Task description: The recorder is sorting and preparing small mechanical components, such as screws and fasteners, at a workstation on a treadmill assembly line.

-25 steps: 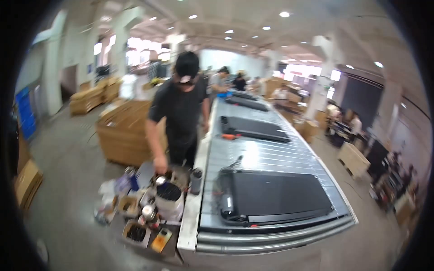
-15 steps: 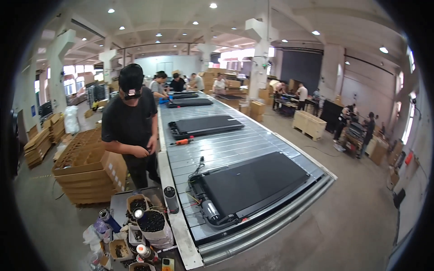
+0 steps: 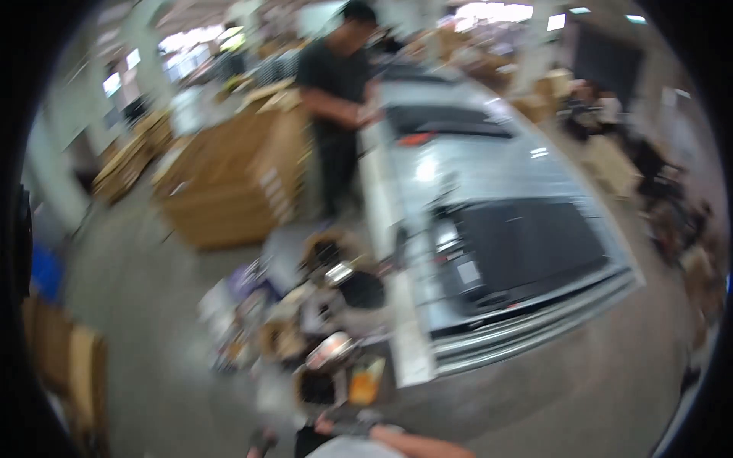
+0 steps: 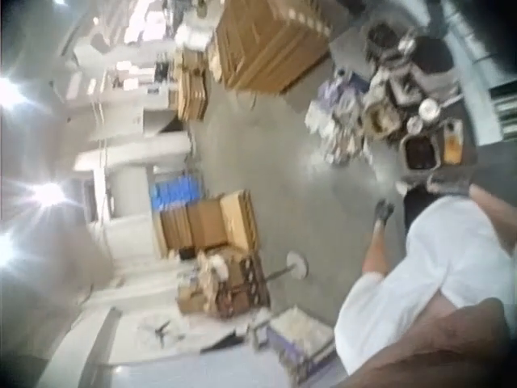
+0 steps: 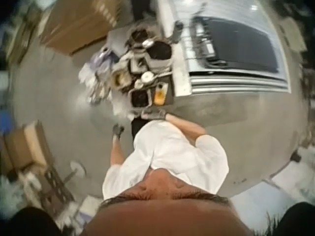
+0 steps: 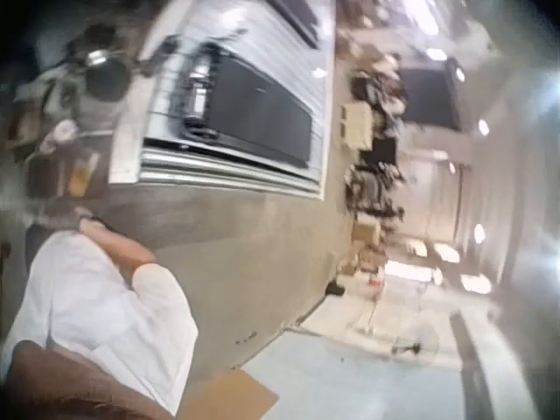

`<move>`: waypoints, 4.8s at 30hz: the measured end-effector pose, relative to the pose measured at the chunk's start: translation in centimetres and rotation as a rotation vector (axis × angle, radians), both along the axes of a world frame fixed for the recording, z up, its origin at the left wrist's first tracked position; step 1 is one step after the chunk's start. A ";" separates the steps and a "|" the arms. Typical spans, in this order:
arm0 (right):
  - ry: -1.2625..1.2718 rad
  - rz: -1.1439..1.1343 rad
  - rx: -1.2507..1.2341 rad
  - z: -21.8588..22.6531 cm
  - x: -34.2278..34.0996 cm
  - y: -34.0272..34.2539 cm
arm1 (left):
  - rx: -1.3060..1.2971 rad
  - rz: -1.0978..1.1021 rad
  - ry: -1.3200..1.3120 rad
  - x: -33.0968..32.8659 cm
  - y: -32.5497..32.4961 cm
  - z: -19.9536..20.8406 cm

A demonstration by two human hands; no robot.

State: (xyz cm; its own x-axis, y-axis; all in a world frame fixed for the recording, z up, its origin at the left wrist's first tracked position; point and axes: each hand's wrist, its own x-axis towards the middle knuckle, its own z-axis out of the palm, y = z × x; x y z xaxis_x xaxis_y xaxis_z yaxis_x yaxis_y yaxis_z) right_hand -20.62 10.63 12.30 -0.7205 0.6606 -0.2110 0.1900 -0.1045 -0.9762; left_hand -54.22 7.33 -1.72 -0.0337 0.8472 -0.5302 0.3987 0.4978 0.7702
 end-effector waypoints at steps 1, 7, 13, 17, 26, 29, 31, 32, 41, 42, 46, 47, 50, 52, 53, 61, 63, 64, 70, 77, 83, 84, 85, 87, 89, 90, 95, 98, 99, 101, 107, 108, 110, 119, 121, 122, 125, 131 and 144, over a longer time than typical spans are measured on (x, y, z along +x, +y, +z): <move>-0.060 -0.041 0.045 -0.4 -0.3 -0.3 | -0.047 0.062 0.026 -4.0 -4.9 0.4; -0.081 -0.028 -0.191 -2.9 -10.8 0.8 | 0.015 0.093 0.197 -12.2 -4.1 -6.1; -0.320 -0.142 -0.250 4.1 -21.5 0.7 | 0.219 -0.018 0.118 -11.0 4.9 -0.3; -0.232 -0.314 -0.344 0.8 -23.3 -3.2 | 0.506 -0.112 0.183 -9.0 9.0 -1.6; -0.245 -0.672 -0.431 -0.1 -21.5 -4.9 | 0.421 -0.322 0.441 -5.1 14.9 -1.0; -0.214 -0.677 -0.417 -0.8 -20.0 -4.4 | 0.418 -0.461 0.519 -5.3 15.2 -1.5; -0.246 -0.669 -0.351 -1.2 -19.1 -4.0 | 0.363 -0.519 0.549 -5.1 15.4 -1.5; -0.234 -0.672 -0.356 -1.6 -18.6 -3.9 | 0.363 -0.555 0.555 -4.9 15.4 -1.6; -0.196 -0.582 -0.165 -3.7 -16.0 -0.8 | 0.191 -0.713 0.633 -4.2 16.1 -0.4; -0.173 -0.564 -0.222 -3.8 -16.0 -0.3 | 0.216 -0.710 0.672 -4.3 15.9 -0.6; -0.135 -0.495 -0.240 -3.6 -16.7 1.7 | 0.088 -0.721 0.685 -4.4 15.5 -0.9; -0.127 -0.494 -0.244 -3.8 -17.0 2.2 | 0.053 -0.727 0.673 -4.3 15.4 -0.8; -0.130 -0.448 -0.228 -3.4 -18.1 4.3 | 0.037 -0.797 0.659 -4.8 15.1 -0.6; -0.159 -0.453 -0.198 -3.9 -19.1 4.9 | 0.050 -0.846 0.642 -5.3 14.6 -0.6; -0.192 -0.463 -0.165 -4.4 -19.6 5.1 | 0.050 -0.848 0.640 -5.6 14.5 -0.9; -0.492 -0.642 0.301 -10.9 -25.7 4.9 | 0.114 -0.790 0.474 -8.3 14.5 -0.8; -0.617 -0.573 0.354 -10.8 -26.7 5.3 | 0.252 -0.738 0.370 -9.3 14.6 0.4; -0.644 -0.514 0.296 -10.2 -26.9 5.6 | 0.301 -0.749 0.269 -9.6 14.6 1.0; -0.707 -0.529 0.255 -9.4 -28.5 5.0 | 0.570 -0.594 -0.008 -11.6 12.8 1.9; 0.136 -1.058 -0.487 -10.1 -29.6 4.5 | 0.002 -0.267 -0.279 -12.1 13.0 3.8; 0.042 -0.984 -0.398 -5.2 -33.4 7.1 | -0.322 0.263 -0.895 -12.9 13.2 5.3; -0.032 -0.941 -0.242 -5.4 -33.4 7.3 | -0.349 0.318 -0.950 -12.9 13.5 6.8; -0.028 -0.946 -0.248 -5.7 -33.2 7.4 | -0.375 0.373 -1.005 -12.8 13.7 7.6; -0.198 -0.800 -0.077 -5.5 -33.5 8.1 | -0.310 0.427 -0.904 -13.2 13.2 6.8; -0.188 -0.824 -0.135 -5.2 -33.3 8.8 | -0.239 0.347 -0.601 -13.8 13.3 6.6; -0.183 -0.849 -0.190 -5.0 -33.1 9.1 | -0.205 0.301 -0.587 -13.9 13.3 7.0; 0.062 -0.789 -0.250 -6.5 -31.8 9.9 | -0.199 0.017 -0.385 -13.9 14.4 9.3; -0.079 -0.729 -0.079 -5.5 -31.4 11.0 | -0.290 0.237 -0.690 -14.2 14.5 9.7; -0.089 -0.699 -0.098 -5.5 -31.2 11.4 | -0.287 0.234 -0.688 -14.4 14.6 9.4; -0.095 -0.666 -0.118 -5.3 -30.7 12.5 | -0.251 0.240 -0.686 -15.1 14.5 8.7; -0.631 -0.542 0.474 -7.4 -27.5 20.9 | -0.166 0.263 -0.457 -17.7 14.6 8.0; -0.691 -0.460 0.520 -8.5 -27.3 22.3 | -0.200 0.283 -0.484 -18.1 14.4 7.8; -0.743 -0.373 0.567 -10.7 -27.4 23.8 | -0.245 0.297 -0.495 -18.7 14.0 7.6; -0.825 -0.057 0.503 -15.2 -28.4 25.6 | -0.331 0.336 -0.573 -18.5 13.7 7.8; -0.781 -0.125 0.618 -16.3 -27.4 25.3 | -0.316 0.277 -0.519 -18.3 14.4 7.8; -0.742 -0.167 0.562 -16.4 -27.4 25.4 | -0.314 0.282 -0.523 -18.3 14.6 8.0; -0.656 -0.332 0.495 -16.4 -26.6 25.2 | -0.256 0.224 -0.478 -18.1 14.9 8.7; -0.245 -0.577 -0.084 -15.0 -24.1 23.9 | -0.237 0.170 -0.486 -18.2 14.9 7.5; 0.734 -0.892 -0.809 -9.6 -24.7 21.0 | -0.188 0.121 -0.551 -17.2 15.5 8.8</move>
State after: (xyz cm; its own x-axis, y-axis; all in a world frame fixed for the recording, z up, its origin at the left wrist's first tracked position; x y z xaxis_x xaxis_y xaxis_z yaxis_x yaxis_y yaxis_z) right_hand -45.35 31.66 2.66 -0.2404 0.8252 -0.5111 -0.7552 -0.4898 -0.4355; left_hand -71.41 22.86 7.10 0.1983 0.7446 -0.6374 -0.1031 0.6626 0.7419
